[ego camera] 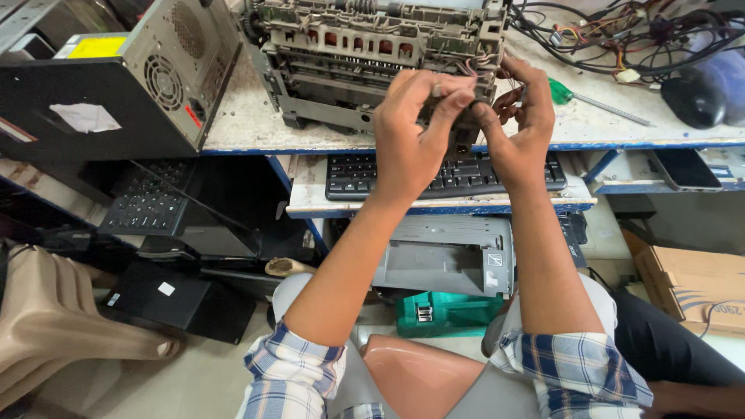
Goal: The person works on the internal components of a disassembled electronic device, likely a printer, using a screwdriver to adjust parts and manipulate wires. The person continues to adjust and connect various internal components throughout the clip.
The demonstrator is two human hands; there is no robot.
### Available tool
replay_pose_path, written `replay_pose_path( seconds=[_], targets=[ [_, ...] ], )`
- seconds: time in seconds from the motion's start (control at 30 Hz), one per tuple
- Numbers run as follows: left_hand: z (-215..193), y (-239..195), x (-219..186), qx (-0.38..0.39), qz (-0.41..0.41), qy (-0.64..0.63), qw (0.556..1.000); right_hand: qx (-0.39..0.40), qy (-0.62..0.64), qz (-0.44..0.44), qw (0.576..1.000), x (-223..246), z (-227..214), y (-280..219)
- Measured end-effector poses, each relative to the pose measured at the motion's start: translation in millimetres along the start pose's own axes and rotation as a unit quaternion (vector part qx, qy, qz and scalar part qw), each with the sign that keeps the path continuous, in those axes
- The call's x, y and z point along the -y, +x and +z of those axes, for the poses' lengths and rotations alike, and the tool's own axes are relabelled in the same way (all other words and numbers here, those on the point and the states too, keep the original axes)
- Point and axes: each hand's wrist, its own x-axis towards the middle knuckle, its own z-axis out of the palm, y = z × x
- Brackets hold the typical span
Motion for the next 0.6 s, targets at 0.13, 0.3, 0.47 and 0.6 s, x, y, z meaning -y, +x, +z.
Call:
replay_pose_path(
  seconds=[0.13,0.3,0.47,0.6],
  targets=[
    [-17.6,10.0,0.5,0.146,0.173,0.182,0.957,-0.004,-0.002,0.004,1.0,-1.6,1.0,-0.3],
    [-33.0,10.5,-3.6,0.181,0.24,0.258,0.918,-0.003,-0.022,-0.009,1.0,3.4,1.4,-0.9],
    [-15.3,16.3,-18.1,0.124,0.085,0.03,0.988,-0.016,-0.059,-0.03,0.998,5.2,2.0,-0.1],
    [5.1,34.7,-18.8,0.126,-0.047,0.024,0.991,-0.022,-0.033,-0.021,0.999,1.9,3.8,1.7]
  ],
)
